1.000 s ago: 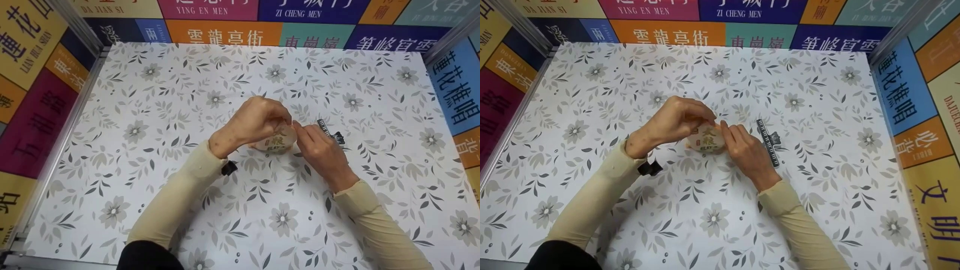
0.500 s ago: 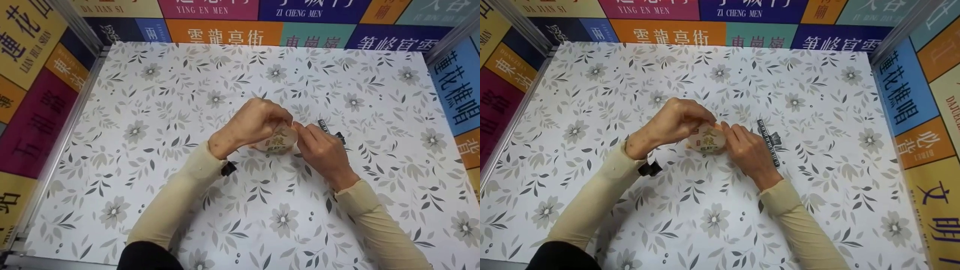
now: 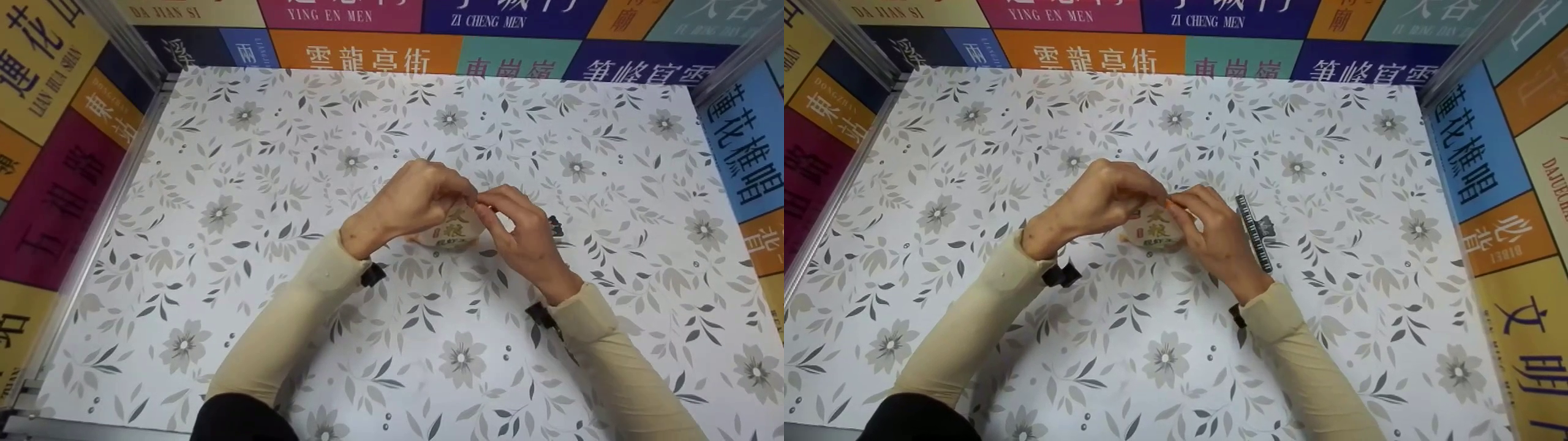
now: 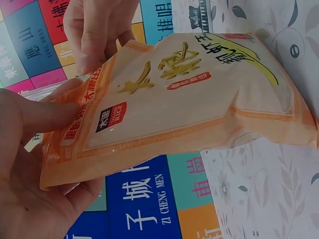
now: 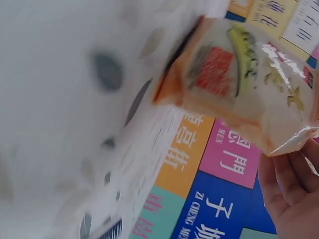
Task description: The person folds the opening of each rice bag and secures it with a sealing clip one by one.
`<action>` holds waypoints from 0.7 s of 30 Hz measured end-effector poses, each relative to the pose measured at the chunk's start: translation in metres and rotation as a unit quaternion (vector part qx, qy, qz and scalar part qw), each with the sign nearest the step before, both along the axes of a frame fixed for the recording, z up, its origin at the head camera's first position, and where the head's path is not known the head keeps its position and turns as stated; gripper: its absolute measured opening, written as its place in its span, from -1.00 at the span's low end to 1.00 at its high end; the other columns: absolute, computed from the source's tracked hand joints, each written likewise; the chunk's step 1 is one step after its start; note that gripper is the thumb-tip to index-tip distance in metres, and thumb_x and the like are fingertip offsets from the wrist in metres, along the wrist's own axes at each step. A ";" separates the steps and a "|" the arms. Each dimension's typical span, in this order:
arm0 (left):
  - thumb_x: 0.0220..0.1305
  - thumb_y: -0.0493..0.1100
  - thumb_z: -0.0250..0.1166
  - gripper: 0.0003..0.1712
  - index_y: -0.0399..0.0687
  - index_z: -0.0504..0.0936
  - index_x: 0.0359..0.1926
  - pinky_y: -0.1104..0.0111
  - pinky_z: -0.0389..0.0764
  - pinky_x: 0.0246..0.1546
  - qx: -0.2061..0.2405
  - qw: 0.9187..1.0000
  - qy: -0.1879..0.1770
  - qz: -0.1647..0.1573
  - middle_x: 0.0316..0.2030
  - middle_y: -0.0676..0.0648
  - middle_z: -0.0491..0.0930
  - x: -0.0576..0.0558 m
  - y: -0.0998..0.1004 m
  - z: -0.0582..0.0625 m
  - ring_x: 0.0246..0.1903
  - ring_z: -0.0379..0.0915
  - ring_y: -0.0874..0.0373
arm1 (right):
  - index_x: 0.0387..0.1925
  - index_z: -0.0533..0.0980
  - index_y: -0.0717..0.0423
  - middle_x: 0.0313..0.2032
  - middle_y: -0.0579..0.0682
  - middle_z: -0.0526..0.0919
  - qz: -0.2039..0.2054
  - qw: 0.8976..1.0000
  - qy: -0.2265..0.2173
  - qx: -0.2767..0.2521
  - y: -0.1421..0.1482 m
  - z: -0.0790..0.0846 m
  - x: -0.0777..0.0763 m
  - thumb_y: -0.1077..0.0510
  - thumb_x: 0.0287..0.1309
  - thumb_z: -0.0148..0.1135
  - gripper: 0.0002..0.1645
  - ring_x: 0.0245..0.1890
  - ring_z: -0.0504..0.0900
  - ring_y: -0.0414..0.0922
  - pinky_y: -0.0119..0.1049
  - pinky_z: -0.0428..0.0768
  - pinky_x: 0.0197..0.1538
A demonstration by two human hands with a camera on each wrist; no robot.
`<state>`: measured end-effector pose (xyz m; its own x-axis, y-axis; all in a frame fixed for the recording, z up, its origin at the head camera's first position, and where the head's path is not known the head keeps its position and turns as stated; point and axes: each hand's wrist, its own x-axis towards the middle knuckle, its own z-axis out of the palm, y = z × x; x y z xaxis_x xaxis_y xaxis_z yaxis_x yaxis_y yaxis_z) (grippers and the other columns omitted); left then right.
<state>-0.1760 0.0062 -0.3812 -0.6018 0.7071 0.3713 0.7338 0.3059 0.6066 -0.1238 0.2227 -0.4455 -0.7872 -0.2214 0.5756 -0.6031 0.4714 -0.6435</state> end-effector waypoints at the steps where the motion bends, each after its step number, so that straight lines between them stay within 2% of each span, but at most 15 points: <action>1: 0.22 -0.51 0.12 -0.59 -0.09 0.86 -0.24 0.39 0.71 -0.09 0.001 1.000 0.000 0.000 -0.29 -0.01 0.84 0.000 0.000 0.000 -0.24 0.77 0.17 | -0.13 0.74 0.21 -0.23 0.07 0.75 0.002 1.000 -0.010 -0.009 -0.001 0.001 -0.001 0.39 0.31 0.32 -0.83 -0.17 0.65 -0.25 -0.58 0.55 0.00; 5: 0.25 -0.51 0.11 -0.60 -0.10 0.85 -0.25 0.41 0.70 -0.06 0.003 1.000 -0.003 -0.005 -0.28 -0.02 0.84 0.000 0.000 0.000 -0.22 0.77 0.16 | -0.18 0.74 0.18 -0.26 0.04 0.75 0.008 0.999 -0.035 -0.037 -0.002 0.002 -0.003 0.40 0.27 0.36 -0.85 -0.20 0.63 -0.38 -0.57 0.54 -0.08; 14: 0.23 -0.44 0.15 -0.68 -0.11 0.81 -0.23 0.41 0.65 -0.03 -0.005 1.000 -0.023 -0.005 -0.27 -0.02 0.81 0.000 0.001 -0.003 -0.21 0.70 0.16 | -0.23 0.75 0.20 -0.30 0.04 0.76 -0.003 0.998 -0.039 -0.053 -0.002 -0.002 -0.005 0.35 0.25 0.41 -0.92 -0.24 0.63 -0.41 -0.57 0.53 -0.14; 21: 0.36 -0.15 0.38 -0.88 -0.04 0.80 -0.17 0.39 0.65 -0.02 -0.037 0.999 -0.015 0.017 -0.20 0.02 0.80 0.003 0.003 -0.001 -0.17 0.68 0.18 | -0.22 0.75 0.18 -0.32 0.03 0.75 -0.020 0.998 -0.033 -0.051 -0.005 -0.004 -0.005 0.35 0.21 0.43 -0.89 -0.26 0.62 -0.41 -0.58 0.53 -0.16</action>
<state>-0.1732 0.0096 -0.3826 -0.6366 0.7103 0.3003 0.7035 0.3754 0.6034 -0.1285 0.2179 -0.4493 -0.8308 -0.1329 0.5405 -0.5405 0.4242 -0.7266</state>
